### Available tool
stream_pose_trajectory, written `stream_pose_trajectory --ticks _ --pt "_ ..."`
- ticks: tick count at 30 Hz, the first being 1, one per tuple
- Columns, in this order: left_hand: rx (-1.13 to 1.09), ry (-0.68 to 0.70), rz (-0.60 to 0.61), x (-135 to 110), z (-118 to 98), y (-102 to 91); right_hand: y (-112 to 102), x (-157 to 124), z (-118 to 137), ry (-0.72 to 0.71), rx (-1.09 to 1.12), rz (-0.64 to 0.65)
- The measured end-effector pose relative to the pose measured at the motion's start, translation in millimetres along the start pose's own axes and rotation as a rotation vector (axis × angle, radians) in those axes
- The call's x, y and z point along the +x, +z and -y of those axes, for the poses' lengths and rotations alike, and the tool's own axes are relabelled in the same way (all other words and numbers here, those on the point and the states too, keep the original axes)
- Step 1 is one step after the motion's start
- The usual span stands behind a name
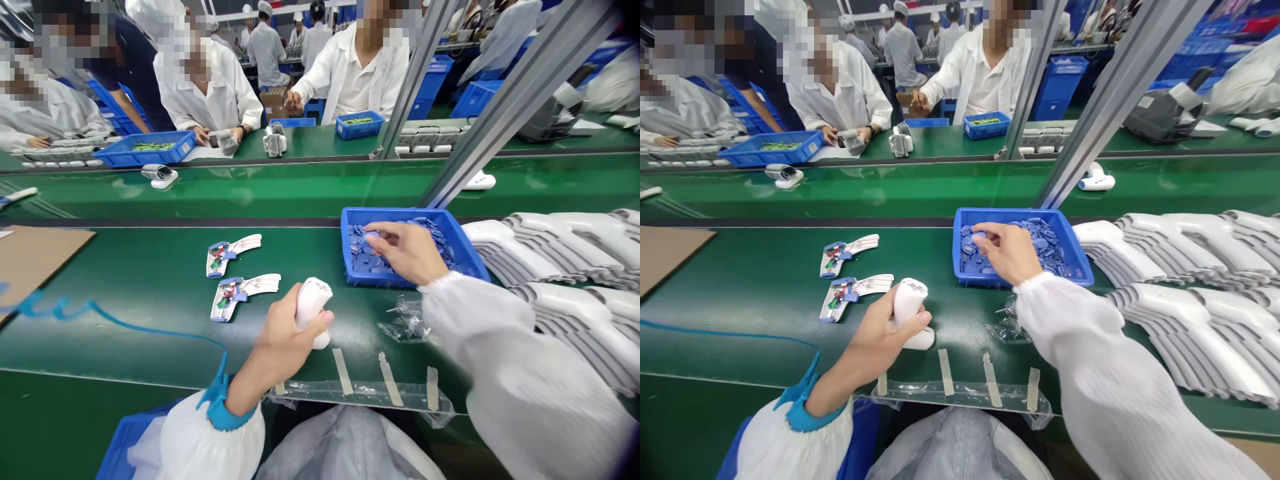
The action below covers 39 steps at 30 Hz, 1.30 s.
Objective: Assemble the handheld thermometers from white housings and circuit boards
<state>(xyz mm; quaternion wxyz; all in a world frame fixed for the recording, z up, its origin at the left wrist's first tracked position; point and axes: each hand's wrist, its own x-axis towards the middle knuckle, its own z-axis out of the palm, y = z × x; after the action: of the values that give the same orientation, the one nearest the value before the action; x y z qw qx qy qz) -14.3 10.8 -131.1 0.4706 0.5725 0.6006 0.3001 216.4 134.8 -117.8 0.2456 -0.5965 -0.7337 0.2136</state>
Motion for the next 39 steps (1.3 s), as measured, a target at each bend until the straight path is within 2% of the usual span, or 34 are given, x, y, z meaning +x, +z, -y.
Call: stream_pose_trajectory --ticks 3,5,9,11,14,20,24,29,34,37,39 --pt "0.191 0.059 -0.057 2.4 -16.0 8.5 -2.1 -41.6 22.5 0.053 0.45 0.077" --pt "0.228 0.08 -0.042 3.5 -23.6 12.7 3.1 -67.6 36.7 0.097 0.698 0.114" --pt "0.273 0.072 0.02 1.3 -26.8 16.7 18.6 -94.7 49.3 0.099 0.857 0.06" --pt "0.352 0.063 0.049 -0.9 -25.8 16.4 22.4 -98.2 47.4 0.055 0.769 0.006" --pt "0.512 0.103 0.091 -3.0 -25.7 14.3 20.4 -100.2 41.4 -0.019 0.491 -0.038" --pt "0.652 0.31 0.189 -1.9 -22.9 14.2 7.7 -105.1 39.4 -0.168 0.293 0.081" --pt "0.64 0.369 0.208 -2.8 -16.8 19.0 5.9 -110.5 40.5 -0.266 0.147 0.037" --pt "0.642 0.377 0.204 -5.1 -18.6 21.0 12.3 -118.6 36.6 -0.367 0.121 -0.129" --pt "0.733 0.459 0.17 -0.8 -20.8 22.1 18.2 -119.8 35.8 -0.331 0.177 -0.05" --pt "0.865 0.54 0.125 1.8 -19.3 22.7 24.5 -123.9 30.3 -0.295 0.194 -0.125" --pt "0.839 0.581 0.119 1.4 -15.6 23.4 27.4 -129.8 24.0 -0.236 0.215 -0.133"
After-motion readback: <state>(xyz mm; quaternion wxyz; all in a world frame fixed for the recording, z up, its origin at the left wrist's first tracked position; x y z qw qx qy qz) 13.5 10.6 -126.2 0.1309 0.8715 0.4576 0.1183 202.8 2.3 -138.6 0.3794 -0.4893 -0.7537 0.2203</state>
